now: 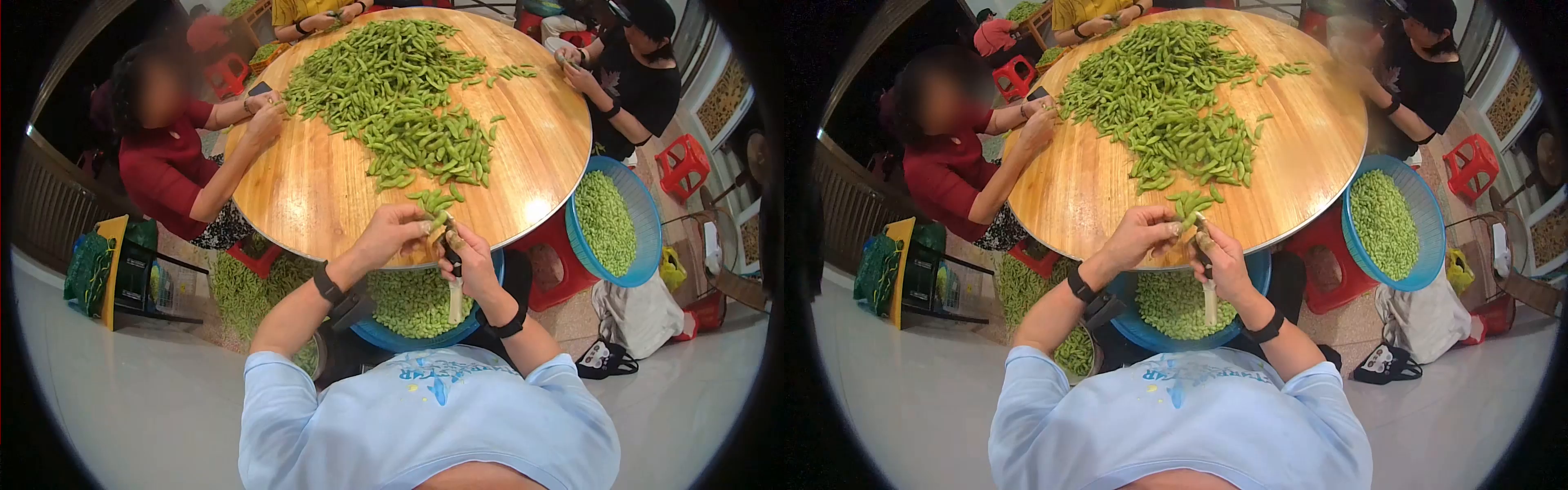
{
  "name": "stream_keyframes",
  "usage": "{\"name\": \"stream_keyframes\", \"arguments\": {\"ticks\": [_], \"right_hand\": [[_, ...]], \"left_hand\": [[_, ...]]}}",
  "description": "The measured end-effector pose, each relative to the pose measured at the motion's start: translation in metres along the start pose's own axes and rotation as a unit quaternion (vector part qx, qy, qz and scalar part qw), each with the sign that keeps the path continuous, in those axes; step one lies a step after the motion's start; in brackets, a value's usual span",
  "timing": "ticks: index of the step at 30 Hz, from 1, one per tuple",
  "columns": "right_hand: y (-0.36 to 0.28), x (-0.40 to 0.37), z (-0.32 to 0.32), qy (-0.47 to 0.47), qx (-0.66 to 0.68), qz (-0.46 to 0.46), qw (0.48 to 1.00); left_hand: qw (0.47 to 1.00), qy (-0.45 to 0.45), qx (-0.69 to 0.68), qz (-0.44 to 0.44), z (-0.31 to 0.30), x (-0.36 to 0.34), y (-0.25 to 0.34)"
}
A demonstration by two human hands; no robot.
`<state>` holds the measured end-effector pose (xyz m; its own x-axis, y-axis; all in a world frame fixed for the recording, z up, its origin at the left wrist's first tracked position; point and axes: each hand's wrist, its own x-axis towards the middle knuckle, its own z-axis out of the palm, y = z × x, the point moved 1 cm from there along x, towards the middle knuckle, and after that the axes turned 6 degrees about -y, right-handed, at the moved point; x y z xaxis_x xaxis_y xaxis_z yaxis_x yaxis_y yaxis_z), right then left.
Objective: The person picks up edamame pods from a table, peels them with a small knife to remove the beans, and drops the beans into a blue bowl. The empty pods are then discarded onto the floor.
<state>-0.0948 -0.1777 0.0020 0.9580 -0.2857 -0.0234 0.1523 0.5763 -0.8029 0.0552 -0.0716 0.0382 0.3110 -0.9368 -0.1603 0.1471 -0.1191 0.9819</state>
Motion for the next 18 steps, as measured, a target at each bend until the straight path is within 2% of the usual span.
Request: {"name": "stream_keyframes", "arguments": {"ticks": [4,9,14,16,18], "right_hand": [[0.001,-0.006,0.004,-0.071,0.104,0.035,0.991],[-0.002,-0.013,0.009,-0.078,0.079,0.027,0.993],[-0.002,-0.015,0.009,-0.08,0.057,0.008,0.995],[0.0,-0.014,0.01,-0.05,0.015,-0.009,0.999],[0.0,-0.013,0.007,-0.057,0.05,0.008,0.997]], "left_hand": [[0.996,-0.02,-0.081,-0.023,0.004,-0.01,-0.01],[0.993,-0.021,-0.11,-0.027,0.006,-0.012,-0.012],[0.997,-0.003,-0.077,0.028,0.014,-0.013,-0.01],[0.997,-0.013,-0.074,0.03,0.011,-0.013,-0.017],[0.997,-0.023,-0.072,0.032,0.005,-0.011,-0.023]]}}
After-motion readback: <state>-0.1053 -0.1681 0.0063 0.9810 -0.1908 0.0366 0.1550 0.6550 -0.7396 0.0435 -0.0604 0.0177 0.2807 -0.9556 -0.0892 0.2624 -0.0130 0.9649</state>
